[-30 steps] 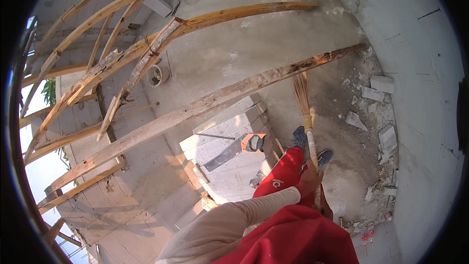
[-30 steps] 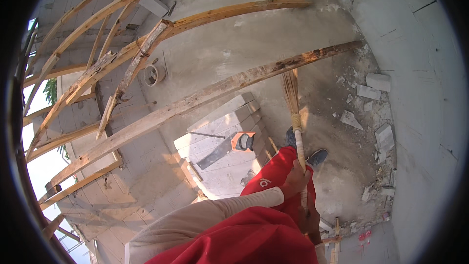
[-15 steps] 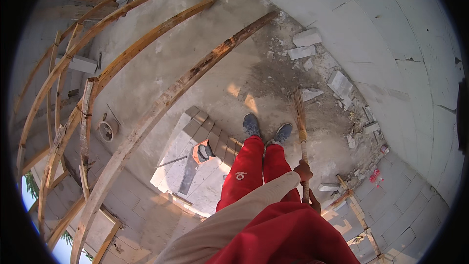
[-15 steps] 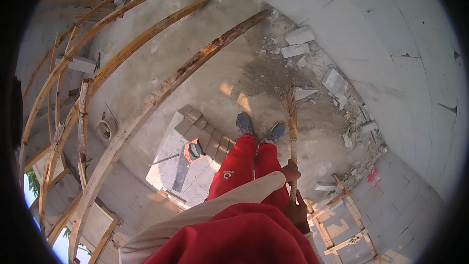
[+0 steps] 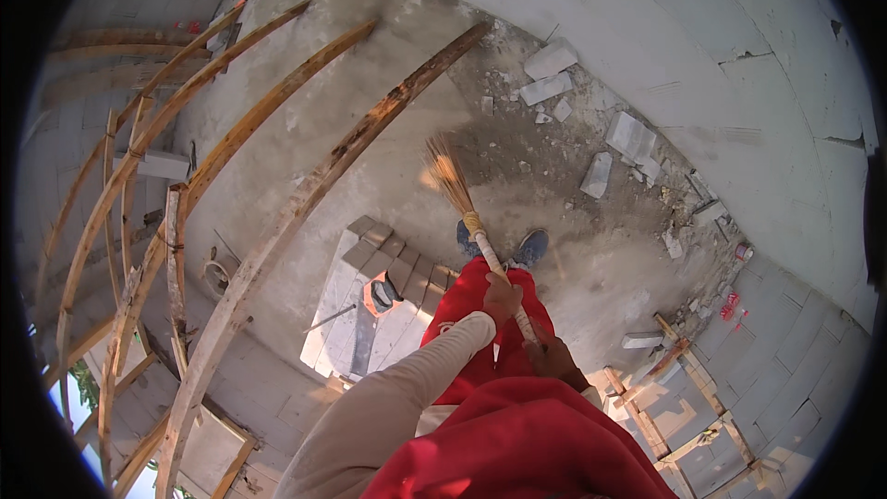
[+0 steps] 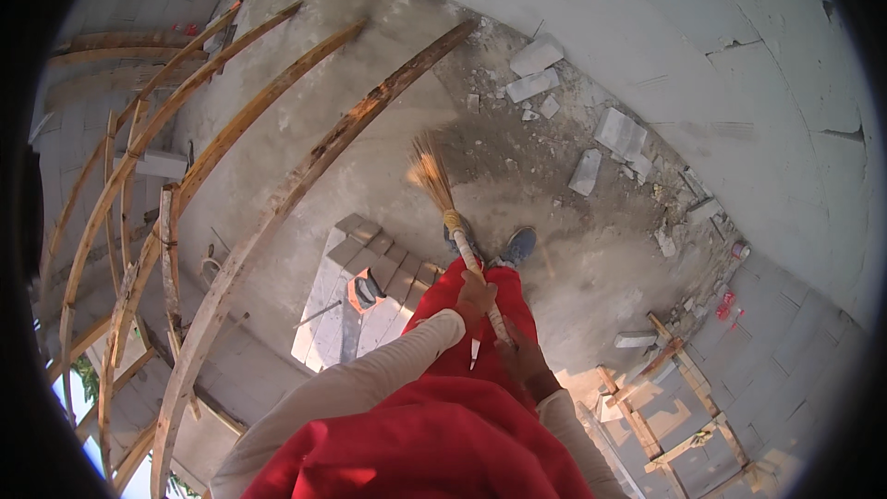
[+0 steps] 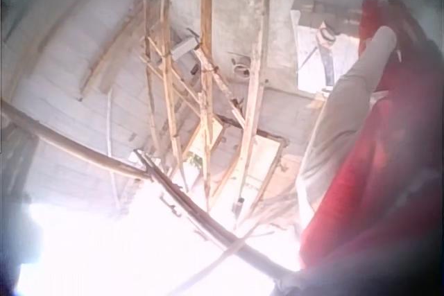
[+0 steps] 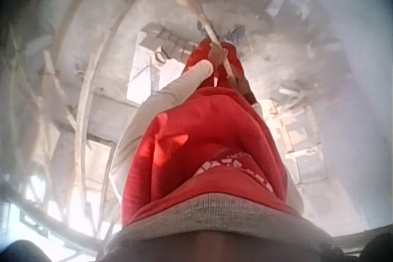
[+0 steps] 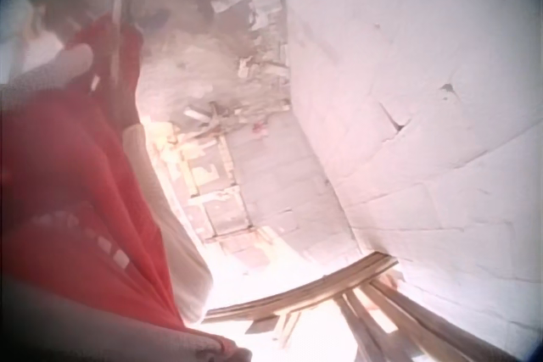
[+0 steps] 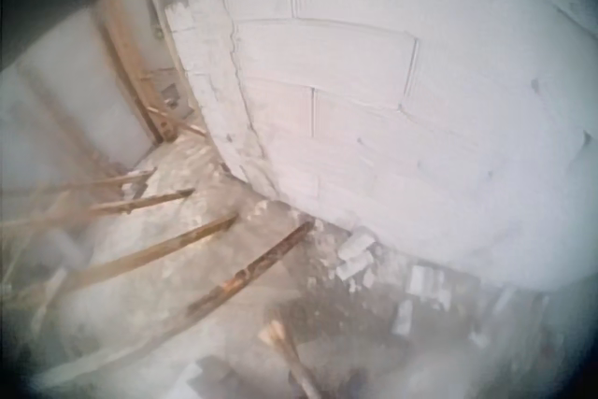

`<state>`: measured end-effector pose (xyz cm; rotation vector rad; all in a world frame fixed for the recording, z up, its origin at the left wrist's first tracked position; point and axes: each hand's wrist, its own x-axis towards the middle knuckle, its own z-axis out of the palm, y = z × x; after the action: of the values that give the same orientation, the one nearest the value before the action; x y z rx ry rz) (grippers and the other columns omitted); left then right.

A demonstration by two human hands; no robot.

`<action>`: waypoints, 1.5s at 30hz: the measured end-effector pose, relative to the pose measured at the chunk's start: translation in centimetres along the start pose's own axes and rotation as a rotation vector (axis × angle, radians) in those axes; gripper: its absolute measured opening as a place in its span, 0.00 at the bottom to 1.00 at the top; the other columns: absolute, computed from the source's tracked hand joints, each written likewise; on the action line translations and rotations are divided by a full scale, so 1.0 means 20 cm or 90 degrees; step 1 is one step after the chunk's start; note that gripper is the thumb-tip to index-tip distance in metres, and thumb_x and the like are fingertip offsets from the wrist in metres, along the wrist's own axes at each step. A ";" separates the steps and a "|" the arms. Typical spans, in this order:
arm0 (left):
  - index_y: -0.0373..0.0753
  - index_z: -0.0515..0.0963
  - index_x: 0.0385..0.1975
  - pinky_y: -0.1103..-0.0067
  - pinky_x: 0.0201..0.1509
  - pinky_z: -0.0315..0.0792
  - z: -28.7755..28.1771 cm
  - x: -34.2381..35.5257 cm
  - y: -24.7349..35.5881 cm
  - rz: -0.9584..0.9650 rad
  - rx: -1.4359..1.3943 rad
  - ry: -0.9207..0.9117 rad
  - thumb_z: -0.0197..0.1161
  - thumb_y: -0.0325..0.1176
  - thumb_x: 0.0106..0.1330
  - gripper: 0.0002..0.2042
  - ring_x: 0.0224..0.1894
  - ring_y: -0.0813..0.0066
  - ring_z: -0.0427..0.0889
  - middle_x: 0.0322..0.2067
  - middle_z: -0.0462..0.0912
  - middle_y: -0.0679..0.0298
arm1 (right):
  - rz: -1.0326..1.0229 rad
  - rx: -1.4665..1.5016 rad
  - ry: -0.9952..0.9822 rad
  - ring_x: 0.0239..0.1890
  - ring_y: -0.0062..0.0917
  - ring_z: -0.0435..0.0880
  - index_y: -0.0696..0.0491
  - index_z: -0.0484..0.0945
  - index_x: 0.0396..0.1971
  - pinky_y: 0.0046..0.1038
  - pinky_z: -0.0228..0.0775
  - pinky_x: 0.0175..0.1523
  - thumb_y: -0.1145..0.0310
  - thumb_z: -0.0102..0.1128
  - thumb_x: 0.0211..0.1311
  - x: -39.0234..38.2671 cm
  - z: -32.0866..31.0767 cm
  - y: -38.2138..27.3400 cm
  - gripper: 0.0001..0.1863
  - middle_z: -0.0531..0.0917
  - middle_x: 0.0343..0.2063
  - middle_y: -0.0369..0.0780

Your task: The person shapes a block using a small axe, lifts the block to place it on top of a wall, and then sweeps the concrete floor with a broom.

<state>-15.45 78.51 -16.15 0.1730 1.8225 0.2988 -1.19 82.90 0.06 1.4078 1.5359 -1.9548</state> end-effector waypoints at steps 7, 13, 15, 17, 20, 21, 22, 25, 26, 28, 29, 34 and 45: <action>0.15 0.42 0.66 0.64 0.24 0.83 0.68 -0.06 0.26 0.054 0.131 -0.377 0.63 0.37 0.64 0.44 0.34 0.50 0.89 0.37 0.84 0.40 | 0.243 0.177 0.226 0.27 0.11 0.74 0.53 0.63 0.76 0.21 0.70 0.32 0.70 0.58 0.74 -0.40 -0.14 0.40 0.32 0.81 0.29 0.31; 0.25 0.55 0.62 0.70 0.22 0.81 0.69 -0.72 0.58 0.062 -0.038 -0.489 0.64 0.45 0.68 0.35 0.20 0.61 0.86 0.31 0.85 0.49 | 0.267 0.270 0.288 0.24 0.09 0.70 0.51 0.65 0.75 0.18 0.67 0.32 0.72 0.59 0.74 -1.04 -0.57 0.35 0.31 0.75 0.26 0.27; 0.31 0.64 0.59 0.71 0.22 0.80 0.56 -0.62 0.52 0.168 0.002 -0.547 0.63 0.48 0.69 0.29 0.20 0.65 0.86 0.29 0.85 0.53 | 0.279 0.258 0.247 0.23 0.10 0.69 0.52 0.70 0.71 0.18 0.66 0.30 0.71 0.60 0.73 -1.17 -0.64 0.34 0.27 0.74 0.25 0.27; 0.39 0.76 0.51 0.73 0.21 0.79 0.24 -0.55 0.53 0.229 0.054 -0.503 0.60 0.48 0.72 0.19 0.19 0.69 0.86 0.25 0.85 0.60 | 0.258 0.180 0.160 0.21 0.11 0.68 0.53 0.74 0.65 0.18 0.64 0.27 0.70 0.60 0.73 -1.27 -0.71 0.54 0.22 0.73 0.24 0.28; 0.40 0.74 0.56 0.76 0.23 0.79 -0.27 -0.26 0.37 0.155 -0.109 -0.351 0.61 0.45 0.72 0.19 0.22 0.72 0.87 0.27 0.85 0.61 | 0.310 0.345 0.149 0.18 0.14 0.67 0.52 0.76 0.54 0.21 0.60 0.21 0.69 0.62 0.71 -1.29 -0.56 0.46 0.14 0.72 0.21 0.30; 0.41 0.74 0.56 0.77 0.23 0.79 -0.48 -0.20 0.37 0.132 -0.149 -0.308 0.61 0.43 0.72 0.18 0.22 0.72 0.86 0.27 0.84 0.62 | 0.334 0.370 0.169 0.15 0.16 0.66 0.50 0.74 0.49 0.24 0.59 0.16 0.69 0.62 0.70 -1.30 -0.50 0.51 0.11 0.72 0.20 0.32; 0.44 0.73 0.59 0.76 0.25 0.79 -0.70 -0.15 0.34 0.095 -0.159 -0.260 0.60 0.42 0.73 0.18 0.24 0.70 0.87 0.28 0.82 0.61 | 0.332 0.384 0.198 0.14 0.17 0.66 0.49 0.74 0.48 0.24 0.59 0.16 0.69 0.62 0.69 -1.28 -0.44 0.54 0.11 0.72 0.20 0.32; 0.43 0.76 0.53 0.75 0.24 0.80 -1.24 -0.07 0.17 0.031 -0.184 -0.088 0.64 0.41 0.71 0.15 0.24 0.69 0.87 0.26 0.83 0.61 | 0.346 0.391 0.260 0.11 0.18 0.65 0.48 0.72 0.43 0.26 0.61 0.14 0.70 0.61 0.67 -1.24 -0.18 0.45 0.08 0.71 0.18 0.32; 0.43 0.77 0.52 0.74 0.24 0.81 -1.39 -0.03 0.11 0.033 -0.153 -0.053 0.65 0.41 0.71 0.15 0.23 0.69 0.86 0.25 0.83 0.60 | 0.341 0.376 0.298 0.10 0.19 0.66 0.48 0.72 0.42 0.28 0.61 0.14 0.70 0.62 0.67 -1.23 -0.10 0.54 0.08 0.70 0.17 0.32; 0.43 0.77 0.53 0.73 0.24 0.81 -1.61 -0.01 0.03 0.015 -0.116 -0.022 0.65 0.39 0.70 0.15 0.22 0.68 0.86 0.25 0.83 0.60 | 0.324 0.386 0.341 0.10 0.20 0.67 0.48 0.72 0.39 0.29 0.60 0.13 0.72 0.61 0.65 -1.16 0.05 0.65 0.07 0.70 0.16 0.33; 0.43 0.77 0.53 0.73 0.24 0.82 -1.72 0.00 0.04 0.024 -0.103 -0.031 0.65 0.39 0.70 0.15 0.22 0.68 0.86 0.25 0.83 0.60 | 0.387 0.370 0.351 0.10 0.20 0.67 0.49 0.72 0.37 0.30 0.60 0.13 0.71 0.60 0.64 -1.11 0.12 0.67 0.05 0.70 0.16 0.33; 0.42 0.77 0.52 0.73 0.24 0.81 -1.94 -0.12 0.21 0.059 -0.053 -0.008 0.64 0.38 0.70 0.14 0.20 0.68 0.85 0.25 0.83 0.60 | 0.528 0.477 0.405 0.10 0.23 0.68 0.51 0.75 0.29 0.33 0.61 0.15 0.67 0.57 0.64 -0.87 0.36 0.72 0.05 0.71 0.15 0.34; 0.39 0.76 0.55 0.75 0.26 0.81 -1.35 -0.30 1.29 0.361 0.026 -0.093 0.65 0.37 0.69 0.18 0.23 0.73 0.86 0.28 0.84 0.62 | 0.291 0.043 0.256 0.28 0.23 0.82 0.54 0.84 0.38 0.29 0.71 0.33 0.60 0.61 0.67 -0.90 0.47 1.66 0.13 0.82 0.24 0.36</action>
<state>-40.82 98.54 3.58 0.7273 1.6070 0.6275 26.33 55.83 -4.99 2.0596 1.1489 -1.5240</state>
